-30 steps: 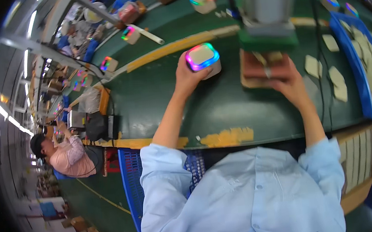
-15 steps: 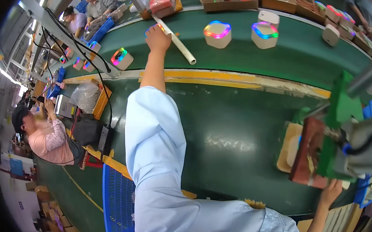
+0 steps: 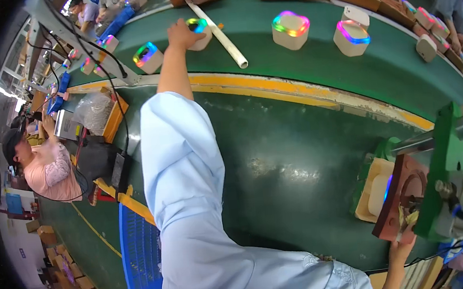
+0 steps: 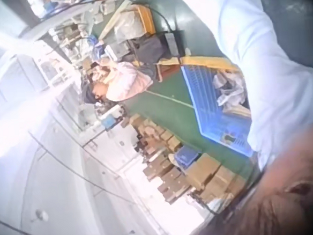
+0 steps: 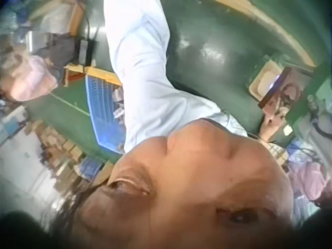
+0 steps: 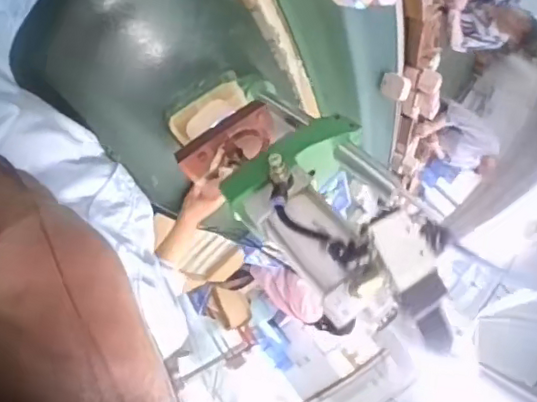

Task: Applying adhesive foam pads to the bottom of glowing electronic cube speakers on an assembly line.

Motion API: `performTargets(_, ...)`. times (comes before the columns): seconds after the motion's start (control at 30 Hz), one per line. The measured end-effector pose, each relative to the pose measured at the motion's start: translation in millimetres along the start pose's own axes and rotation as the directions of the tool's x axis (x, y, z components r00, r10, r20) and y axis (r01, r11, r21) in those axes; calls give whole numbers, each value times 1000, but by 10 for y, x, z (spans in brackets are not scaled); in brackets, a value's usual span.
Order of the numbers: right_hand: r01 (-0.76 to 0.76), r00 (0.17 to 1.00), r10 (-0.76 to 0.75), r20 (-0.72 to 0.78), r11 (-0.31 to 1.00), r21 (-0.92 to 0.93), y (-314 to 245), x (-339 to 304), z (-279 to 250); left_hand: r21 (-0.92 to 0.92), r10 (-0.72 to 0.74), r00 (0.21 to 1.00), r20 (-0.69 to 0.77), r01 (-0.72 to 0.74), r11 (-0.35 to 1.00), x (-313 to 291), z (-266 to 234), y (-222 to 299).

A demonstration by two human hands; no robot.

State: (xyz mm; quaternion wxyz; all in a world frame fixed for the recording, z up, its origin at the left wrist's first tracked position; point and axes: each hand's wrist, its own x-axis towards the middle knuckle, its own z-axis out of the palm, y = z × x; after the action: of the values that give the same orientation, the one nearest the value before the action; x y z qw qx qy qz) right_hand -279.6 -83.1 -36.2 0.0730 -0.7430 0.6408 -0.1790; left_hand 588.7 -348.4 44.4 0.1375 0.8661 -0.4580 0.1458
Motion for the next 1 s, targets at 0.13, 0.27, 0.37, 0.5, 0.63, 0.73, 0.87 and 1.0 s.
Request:
performTargets(0.13, -39, 995, 60, -75, 967, 254, -41, -51, 114, -79, -112, 993, 41, 115, 990, -463, -230, 348)
performTargets(0.27, 85, 987, -76, -139, 994, 63, -523, -62, -175, -409, -103, 988, -112, 48, 911, -1106, -534, 274)
performTargets(0.37, 51, 991, -11, -131, 949, 310, -793, -370, -334, -743, 266, 964, -25, -196, 640, -2015, -1241, 771)
performTargets(0.5, 171, 981, -193, -21, 811, 559, -1280, -563, -523, -850, 710, 703, -44, -400, 343, -3696, -1900, 1446)
performTargets(0.63, 415, 883, -460, -90, 676, 609, -1712, -354, -527, -858, 836, 547, -49, -452, 245, -4785, -1867, 1842)
performTargets(0.73, 551, 793, -589, -156, 584, 596, -1929, -194, -380, -973, 671, 739, 61, -106, 205, -5177, -1758, 1886)
performTargets(0.87, 754, 604, -780, -165, 492, 436, -2173, 4, -188, -965, 647, 720, 251, 131, 229, -5324, -1641, 1844)
performTargets(1.0, 786, 549, -835, -44, 497, 369, -2228, 76, -221, -963, 636, 732, 246, 113, 243, -5310, -1648, 1780)
